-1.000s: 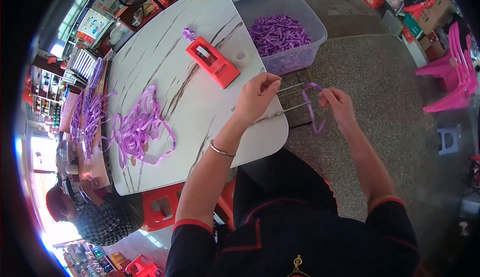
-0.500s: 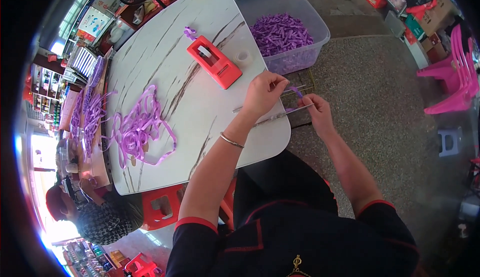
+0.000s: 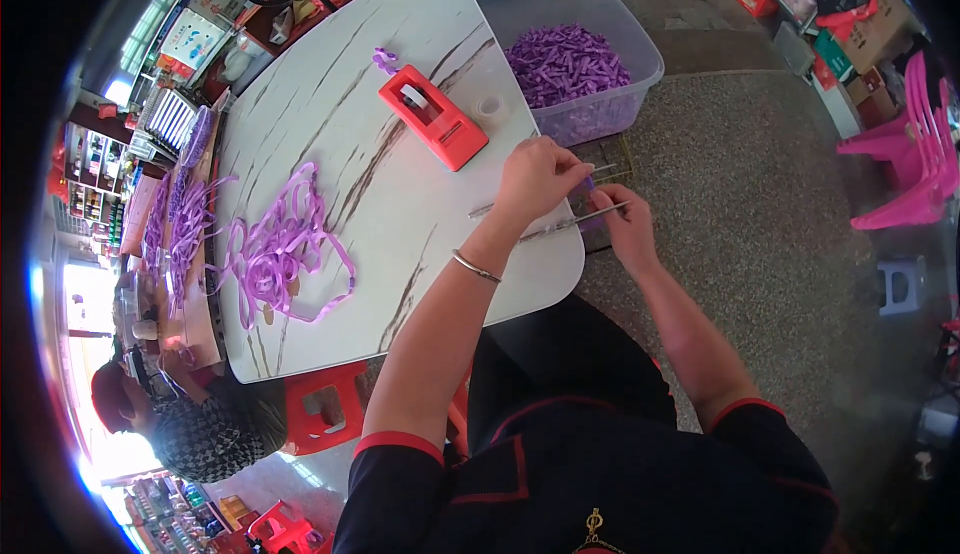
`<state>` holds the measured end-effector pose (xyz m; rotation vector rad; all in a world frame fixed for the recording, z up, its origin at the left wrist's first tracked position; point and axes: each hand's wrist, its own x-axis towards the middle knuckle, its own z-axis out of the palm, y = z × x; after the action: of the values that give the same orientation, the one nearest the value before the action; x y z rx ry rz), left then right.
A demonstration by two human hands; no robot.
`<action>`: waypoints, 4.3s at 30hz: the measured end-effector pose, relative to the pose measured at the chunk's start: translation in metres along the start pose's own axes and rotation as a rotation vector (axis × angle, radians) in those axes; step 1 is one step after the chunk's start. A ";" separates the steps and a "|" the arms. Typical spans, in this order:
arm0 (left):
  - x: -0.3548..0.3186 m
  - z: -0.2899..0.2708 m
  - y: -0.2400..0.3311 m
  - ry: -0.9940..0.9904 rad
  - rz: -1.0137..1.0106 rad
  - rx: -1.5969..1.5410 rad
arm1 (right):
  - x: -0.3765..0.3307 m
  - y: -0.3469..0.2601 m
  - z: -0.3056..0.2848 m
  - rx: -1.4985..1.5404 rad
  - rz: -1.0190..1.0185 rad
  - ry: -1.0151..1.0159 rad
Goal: Making decorative bows from purple ribbon using a simple wire jig and tape.
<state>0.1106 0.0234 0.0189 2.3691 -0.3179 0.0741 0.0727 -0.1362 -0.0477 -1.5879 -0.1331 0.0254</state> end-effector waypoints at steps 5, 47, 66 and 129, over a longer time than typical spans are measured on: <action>0.006 -0.002 0.006 -0.087 -0.077 0.067 | -0.015 0.012 -0.004 0.120 0.097 0.004; 0.012 0.007 -0.010 -0.155 -0.173 0.059 | -0.221 -0.087 -0.089 -0.378 -0.001 -0.216; 0.012 0.007 -0.010 -0.169 -0.152 0.141 | -0.216 -0.080 -0.089 -0.018 0.443 -0.184; 0.012 0.003 -0.004 -0.188 -0.172 0.060 | -0.224 -0.064 -0.076 0.000 0.523 -0.134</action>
<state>0.1230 0.0221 0.0155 2.4579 -0.2021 -0.2246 -0.1459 -0.2339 0.0030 -1.5832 0.1809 0.5386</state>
